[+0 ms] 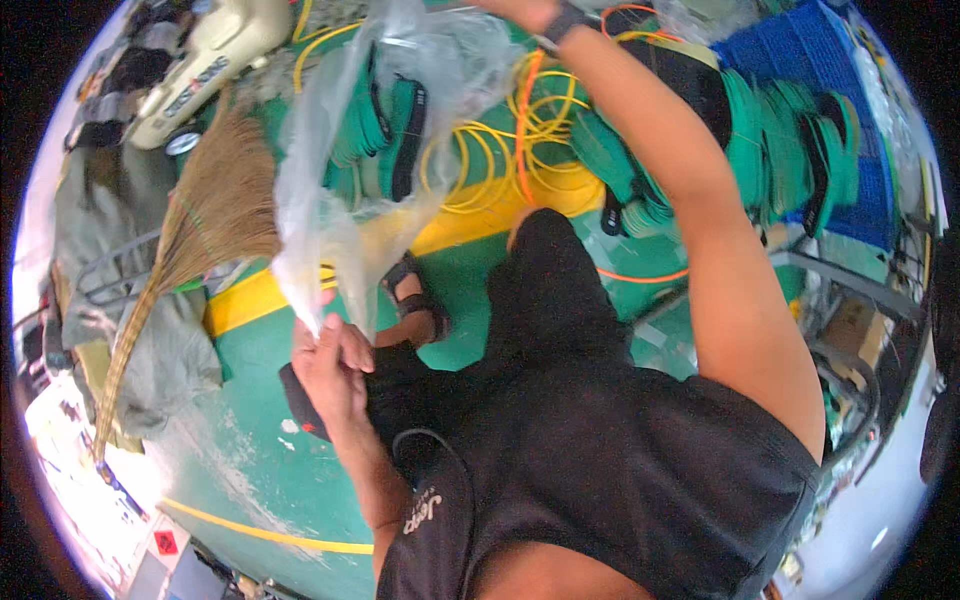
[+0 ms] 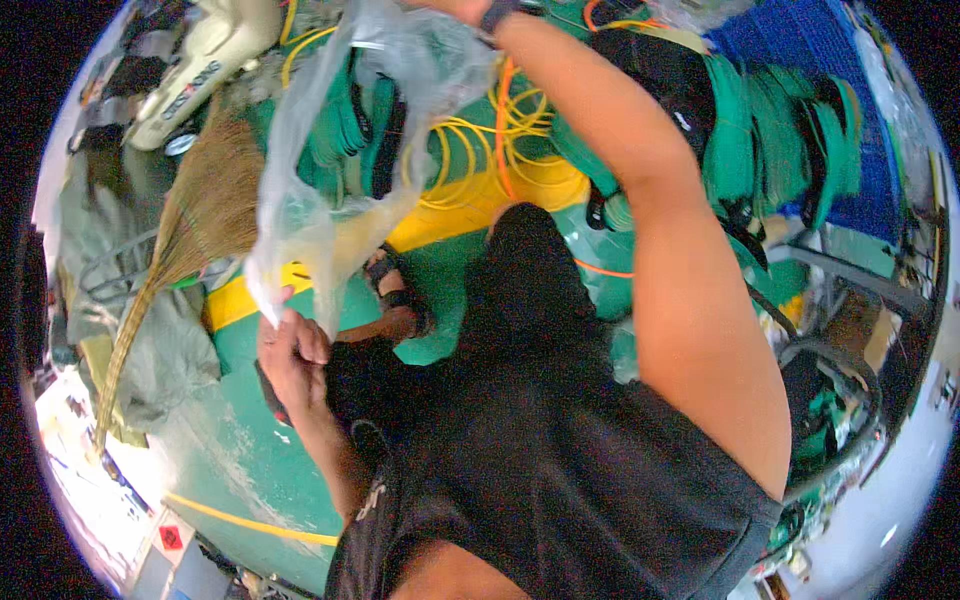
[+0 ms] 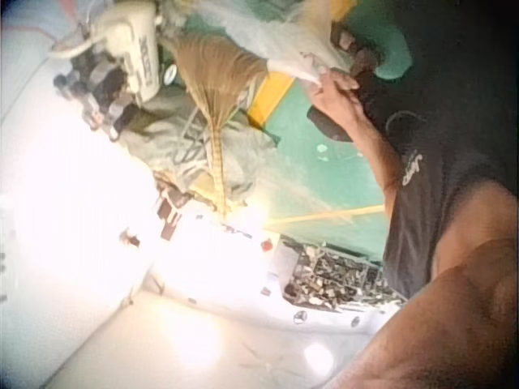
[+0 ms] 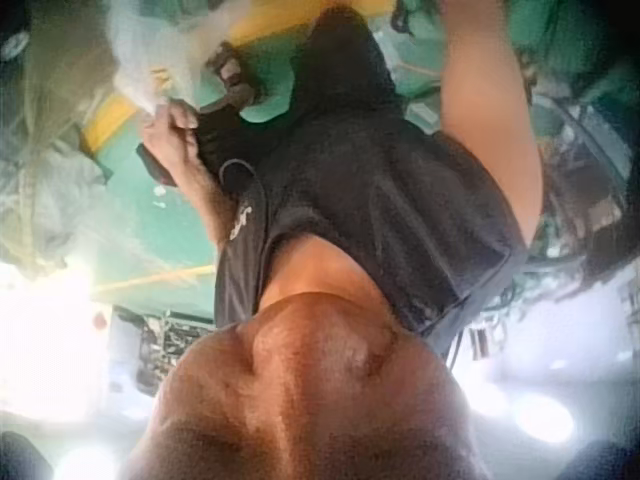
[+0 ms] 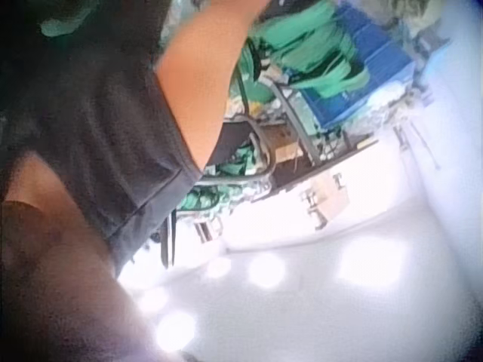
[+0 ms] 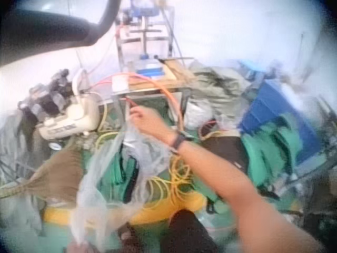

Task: The person prepares a large plastic bag by cutting its tie with scissors and then fills the bag with shoe soles collected from piles on the floor.

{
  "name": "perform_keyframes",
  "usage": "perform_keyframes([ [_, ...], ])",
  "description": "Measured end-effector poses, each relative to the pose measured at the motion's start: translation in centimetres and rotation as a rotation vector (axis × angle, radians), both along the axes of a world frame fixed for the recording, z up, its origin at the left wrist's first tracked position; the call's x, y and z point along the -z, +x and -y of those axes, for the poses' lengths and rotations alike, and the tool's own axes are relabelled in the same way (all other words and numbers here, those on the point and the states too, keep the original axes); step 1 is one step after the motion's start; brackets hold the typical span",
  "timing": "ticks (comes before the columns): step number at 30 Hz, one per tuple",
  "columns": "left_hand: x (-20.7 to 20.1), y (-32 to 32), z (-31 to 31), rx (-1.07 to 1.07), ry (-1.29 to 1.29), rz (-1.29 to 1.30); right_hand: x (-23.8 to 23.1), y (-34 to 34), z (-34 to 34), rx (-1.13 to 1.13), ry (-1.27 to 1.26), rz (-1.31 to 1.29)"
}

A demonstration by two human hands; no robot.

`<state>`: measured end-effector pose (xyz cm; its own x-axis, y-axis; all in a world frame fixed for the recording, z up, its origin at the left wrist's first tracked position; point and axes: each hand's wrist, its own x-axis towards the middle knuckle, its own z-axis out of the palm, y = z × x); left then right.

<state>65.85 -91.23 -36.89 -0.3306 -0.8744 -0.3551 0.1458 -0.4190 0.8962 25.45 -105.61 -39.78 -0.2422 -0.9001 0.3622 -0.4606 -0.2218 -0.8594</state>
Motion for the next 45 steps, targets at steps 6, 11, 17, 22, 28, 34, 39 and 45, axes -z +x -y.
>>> perform_keyframes([
  [6,-0.2,-3.3,1.7,0.125,0.002,-0.127,12.3,-8.8,-27.2,0.606,0.165,-0.59],
  [11,0.6,-5.0,1.4,0.235,-0.054,-0.128,12.7,-11.7,-38.7,1.14,0.307,-0.923],
  [17,1.2,-7.1,2.1,0.26,-0.059,-0.15,11.9,-17.2,-38.2,1.359,0.627,-0.895],
  [22,0.6,-6.0,1.8,-0.005,-0.056,-0.087,10.8,-22.4,-39.9,1.285,0.97,-0.392],
  [28,0.3,-3.3,2.0,-0.13,-0.036,-0.139,3.4,-16.8,-35.0,0.948,0.436,-0.396],
  [34,-0.9,-3.5,0.4,0.002,-0.068,-0.202,-0.2,1.5,-21.6,0.206,0.338,-0.566],
  [39,-2.7,-3.8,1.0,0.132,-0.078,-0.138,6.6,13.9,-9.0,-0.137,0.431,-0.402],
  [45,-2.0,-3.6,3.9,0.056,-0.224,-0.182,4.7,12.6,-9.1,-0.378,-0.077,-0.179],
])
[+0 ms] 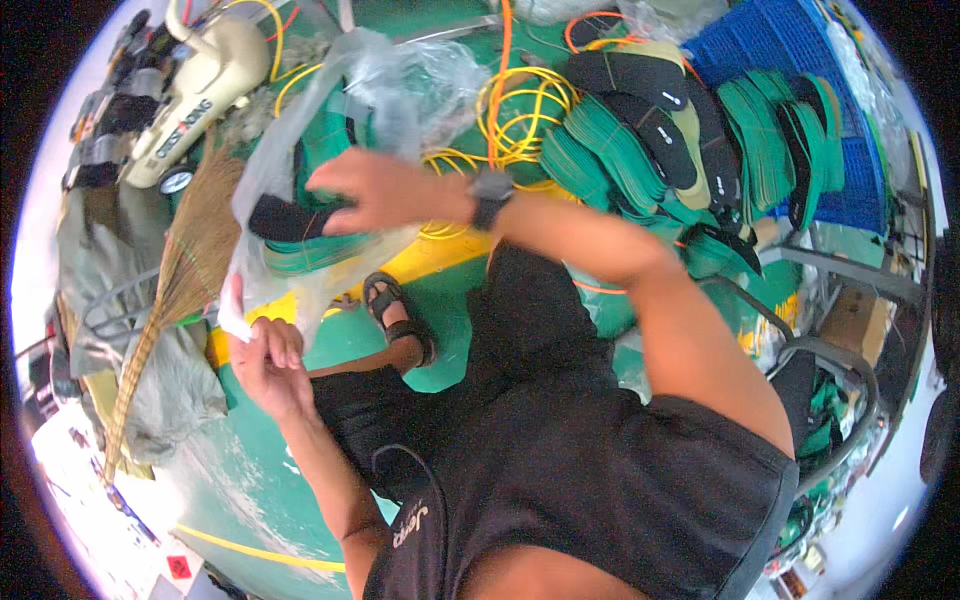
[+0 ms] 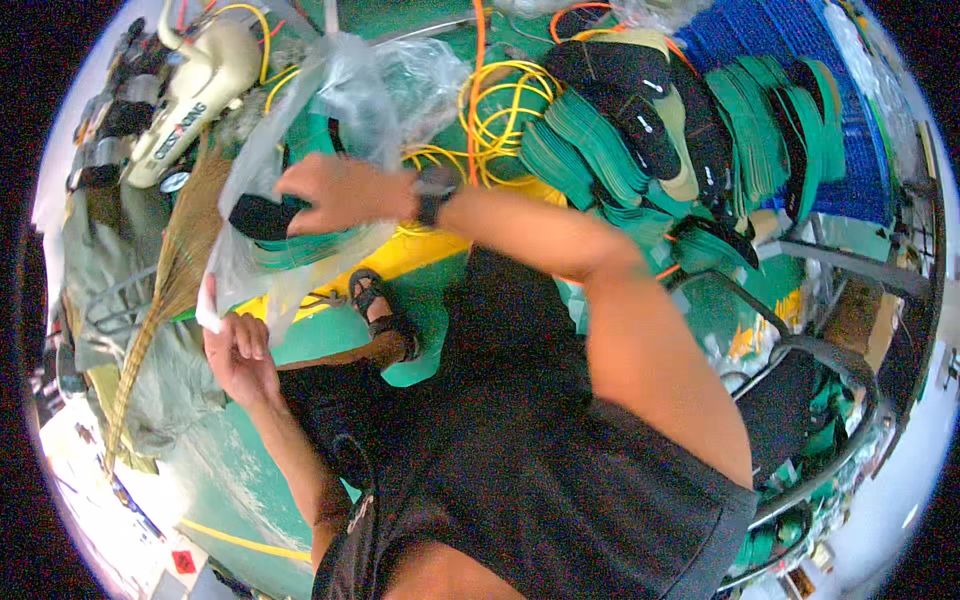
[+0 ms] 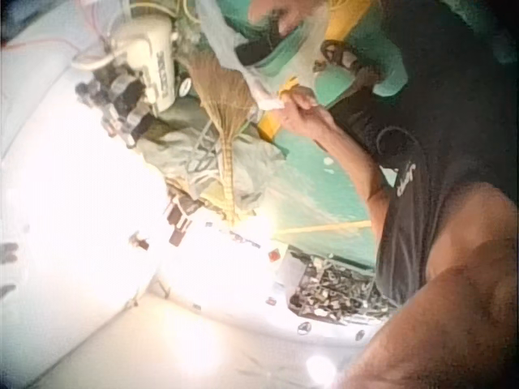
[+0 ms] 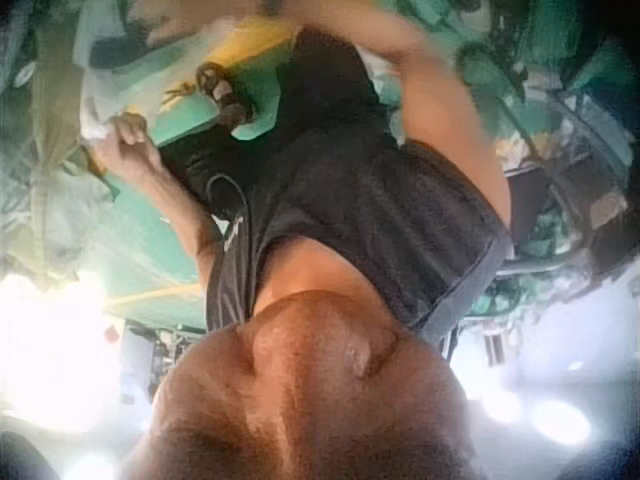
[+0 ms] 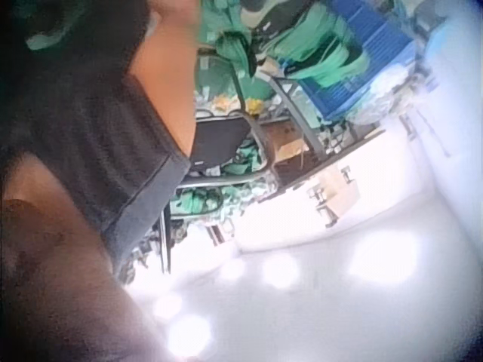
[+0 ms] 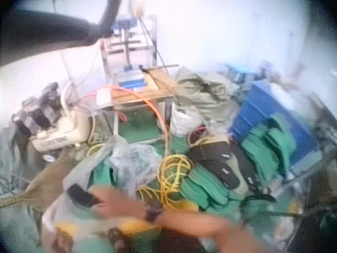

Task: The person prepares a large plastic bag by cutting its tie with scissors and then fills the bag with shoe soles collected from piles on the floor.

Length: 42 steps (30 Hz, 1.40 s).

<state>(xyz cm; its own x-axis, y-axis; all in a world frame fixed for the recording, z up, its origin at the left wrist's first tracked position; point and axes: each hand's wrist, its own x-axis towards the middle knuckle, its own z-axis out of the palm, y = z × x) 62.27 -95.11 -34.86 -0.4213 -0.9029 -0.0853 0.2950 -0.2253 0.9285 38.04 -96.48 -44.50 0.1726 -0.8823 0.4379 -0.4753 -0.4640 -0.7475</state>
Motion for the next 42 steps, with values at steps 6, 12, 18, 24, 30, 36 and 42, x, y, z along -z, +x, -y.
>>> perform_keyframes([
  [6,1.1,0.5,1.8,-0.094,0.099,0.061,7.2,-26.8,-7.7,0.821,0.238,-0.551],
  [12,3.3,0.6,3.6,-0.082,0.074,0.237,11.6,-40.9,-9.2,0.907,0.695,-1.172],
  [18,3.0,2.3,4.9,0.032,0.136,0.308,12.0,-45.5,-9.9,0.744,1.076,-1.102],
  [24,3.3,4.0,3.8,-0.154,0.12,0.214,6.6,-38.0,-6.6,0.43,1.159,-1.185],
  [30,1.6,1.5,3.7,-0.129,0.022,0.219,7.5,-35.5,-10.5,0.592,0.971,-1.259],
  [36,0.7,2.6,0.7,-0.151,0.076,0.268,-1.1,-20.6,-10.8,0.568,0.561,-0.781],
  [42,0.5,2.7,-1.0,-0.041,0.048,0.271,3.1,-2.5,-3.4,-0.001,0.868,0.31],
])
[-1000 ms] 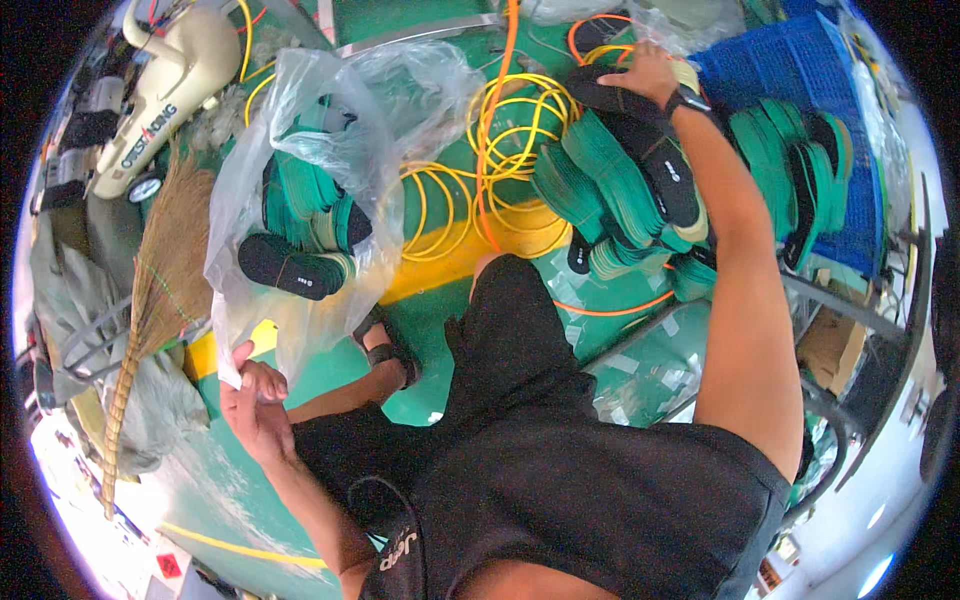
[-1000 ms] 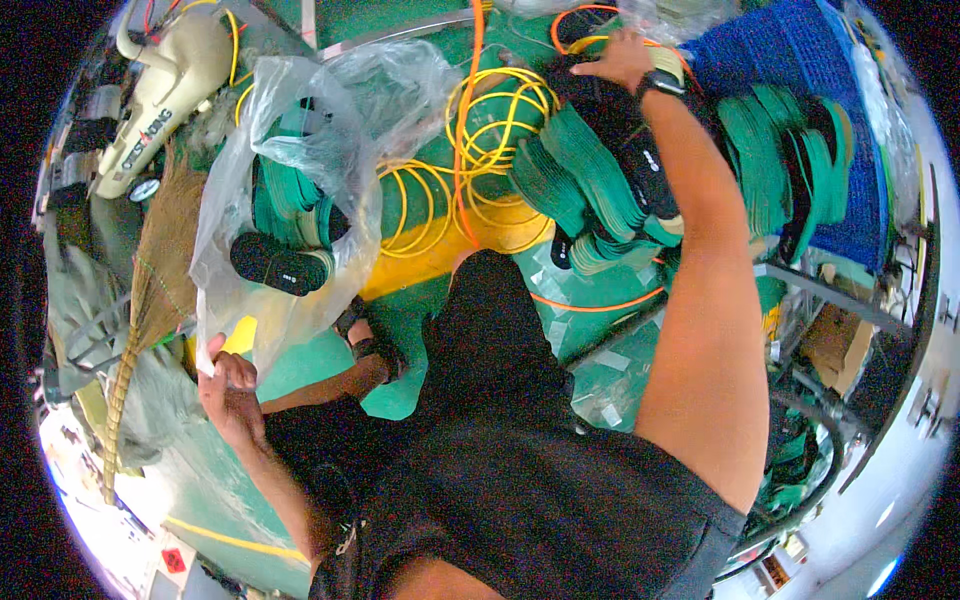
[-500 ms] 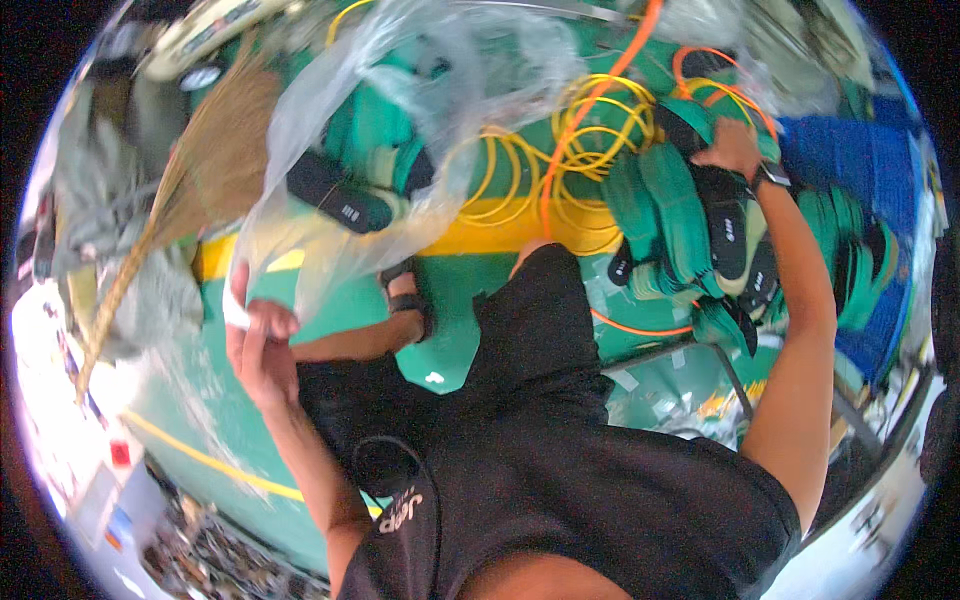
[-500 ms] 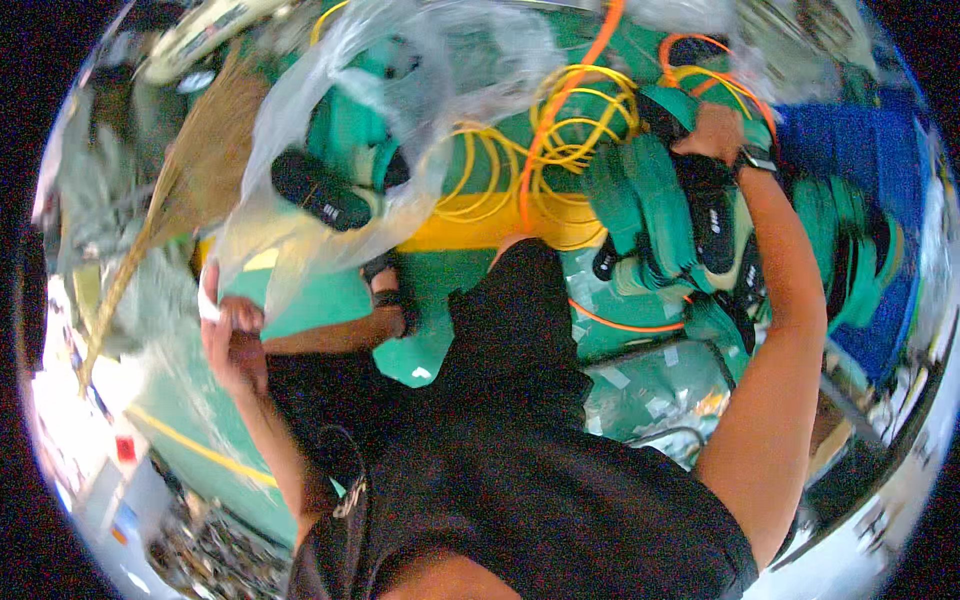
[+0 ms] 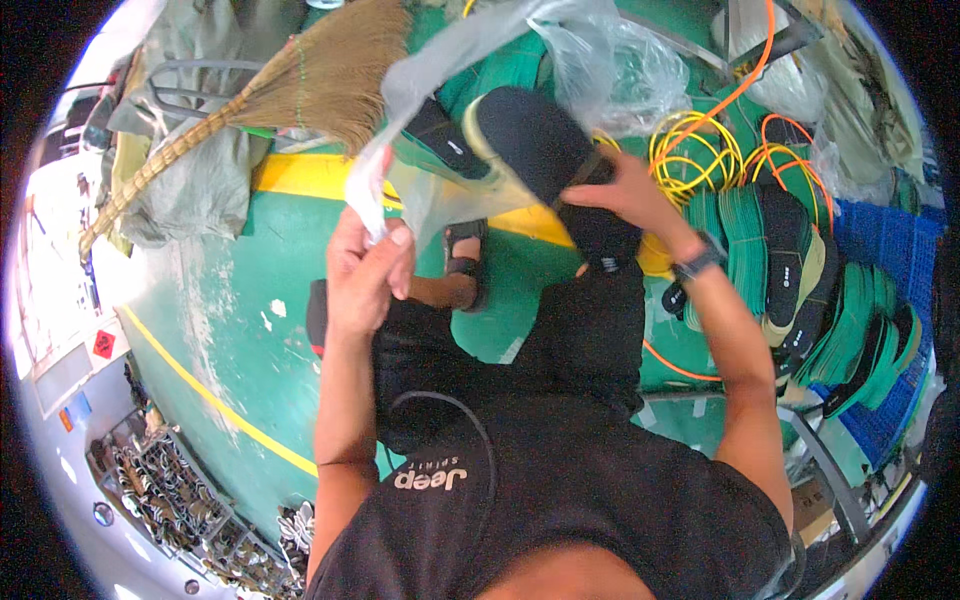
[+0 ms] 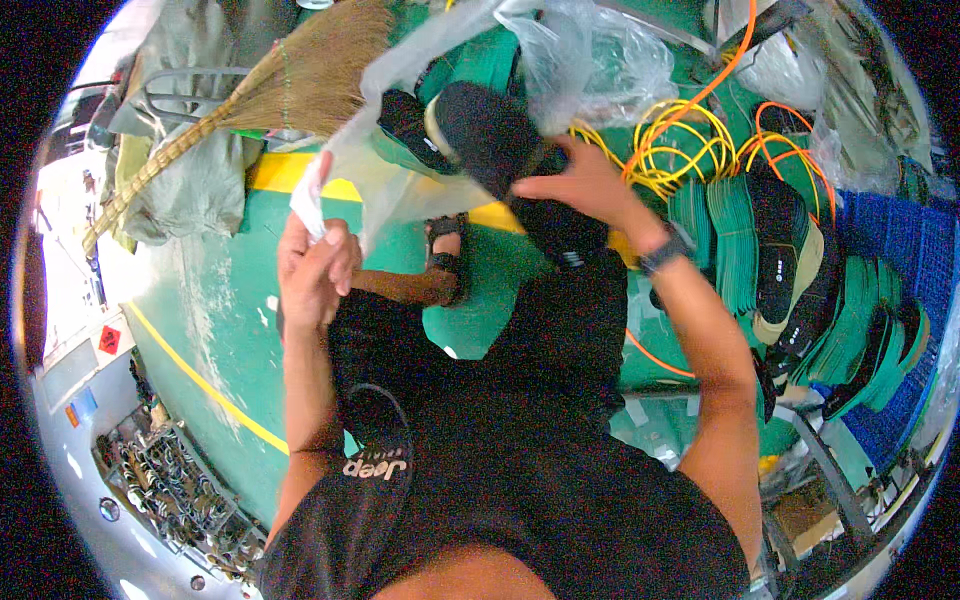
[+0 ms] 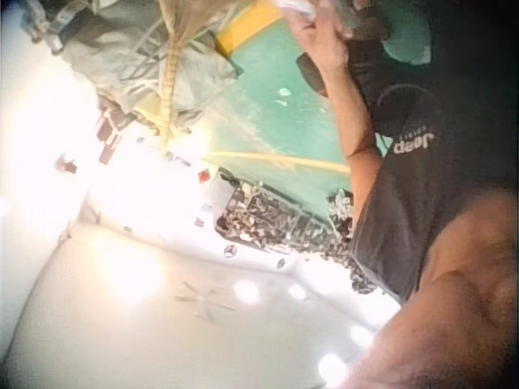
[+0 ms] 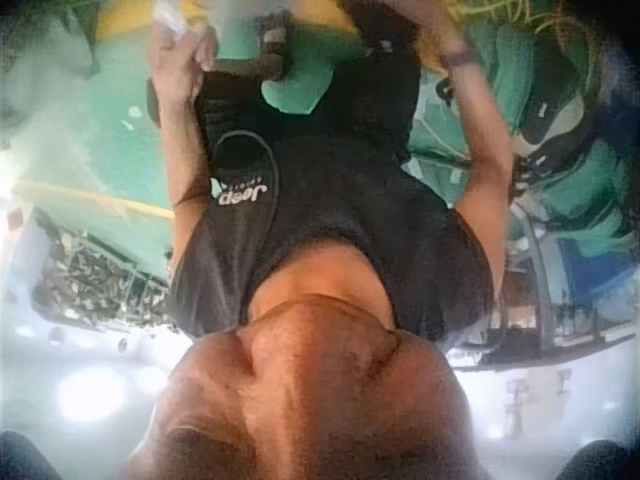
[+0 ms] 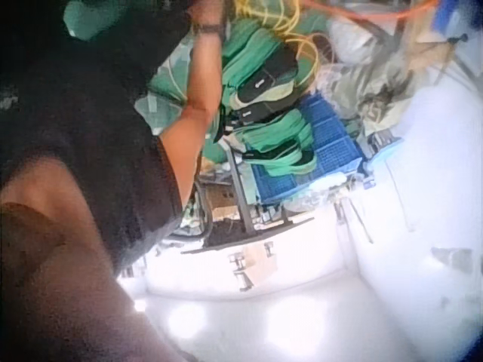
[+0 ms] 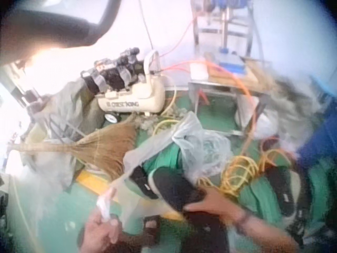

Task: The person prepares a large plastic bag by cutting its tie with scissors and then fills the bag with shoe soles collected from piles on the floor.

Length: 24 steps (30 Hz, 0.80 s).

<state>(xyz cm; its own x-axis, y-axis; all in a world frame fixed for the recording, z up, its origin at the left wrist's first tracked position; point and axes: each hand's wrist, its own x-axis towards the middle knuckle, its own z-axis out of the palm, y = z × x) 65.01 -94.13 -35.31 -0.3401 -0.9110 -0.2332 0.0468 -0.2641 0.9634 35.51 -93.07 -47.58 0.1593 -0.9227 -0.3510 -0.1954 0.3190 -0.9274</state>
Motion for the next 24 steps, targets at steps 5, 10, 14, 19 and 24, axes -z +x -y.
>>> perform_keyframes([
  [5,-0.3,0.5,-1.0,0.057,0.051,0.028,4.3,8.5,12.8,-0.118,-0.065,-0.214],
  [10,0.0,0.9,-0.5,-0.072,0.092,0.035,5.8,10.5,21.8,0.377,-0.455,-0.447],
  [14,0.9,0.6,1.4,-0.101,0.015,-0.026,8.4,1.0,19.9,0.432,-0.58,-1.09],
  [19,0.7,-0.5,3.0,-0.082,0.035,-0.121,7.6,-12.9,1.7,0.531,-0.748,-0.702],
  [24,0.7,-2.0,3.5,-0.002,0.047,-0.149,5.4,-25.7,-17.3,1.196,0.16,-1.611],
])
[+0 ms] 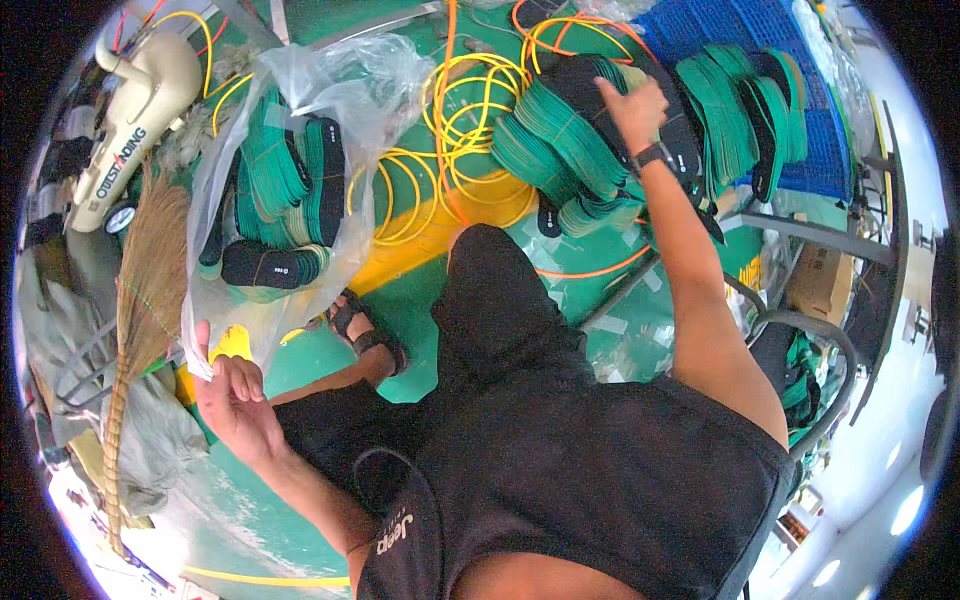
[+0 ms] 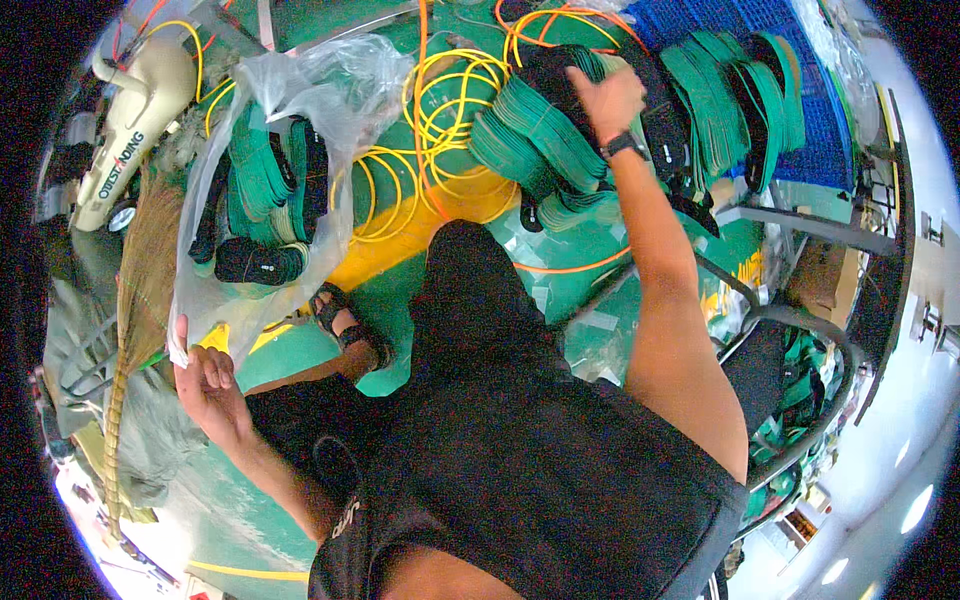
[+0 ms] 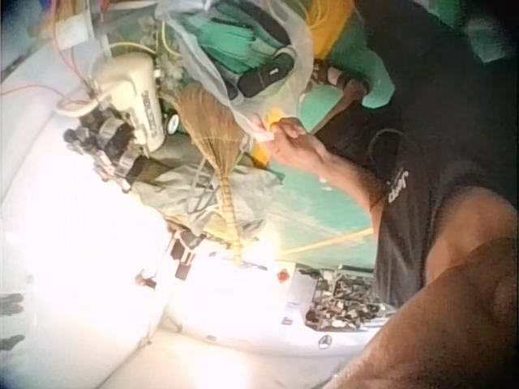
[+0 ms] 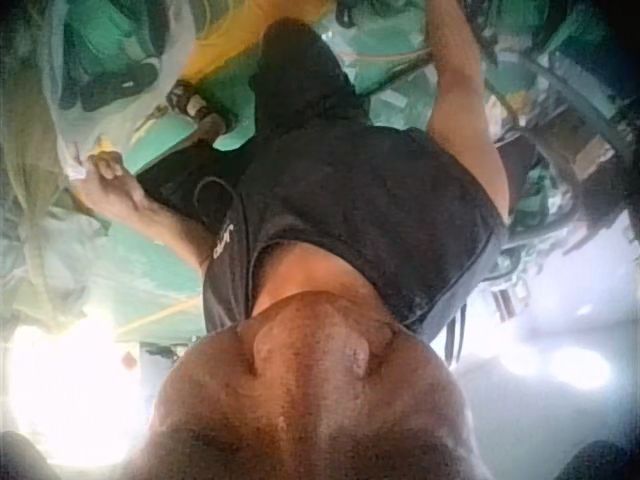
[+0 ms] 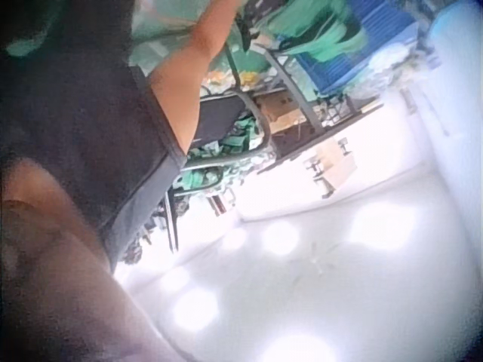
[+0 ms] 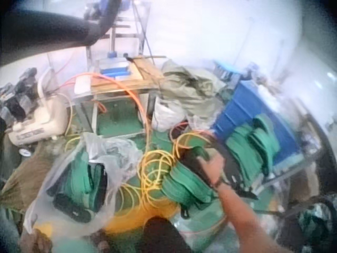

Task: The person prepares a large plastic bag by cutting its tie with scissors and then fills the bag with shoe soles collected from piles on the floor.

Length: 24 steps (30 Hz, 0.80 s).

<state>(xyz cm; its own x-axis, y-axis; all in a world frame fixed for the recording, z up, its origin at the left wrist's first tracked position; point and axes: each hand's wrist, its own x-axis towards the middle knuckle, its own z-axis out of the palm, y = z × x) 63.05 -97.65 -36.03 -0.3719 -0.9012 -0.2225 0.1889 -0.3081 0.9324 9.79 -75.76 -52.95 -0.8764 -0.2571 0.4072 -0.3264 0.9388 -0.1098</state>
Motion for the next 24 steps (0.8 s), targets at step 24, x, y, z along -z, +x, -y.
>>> perform_keyframes([
  [24,0.7,5.4,-3.0,-0.167,-0.045,0.212,-7.5,11.2,2.4,-0.633,-0.551,0.883],
])
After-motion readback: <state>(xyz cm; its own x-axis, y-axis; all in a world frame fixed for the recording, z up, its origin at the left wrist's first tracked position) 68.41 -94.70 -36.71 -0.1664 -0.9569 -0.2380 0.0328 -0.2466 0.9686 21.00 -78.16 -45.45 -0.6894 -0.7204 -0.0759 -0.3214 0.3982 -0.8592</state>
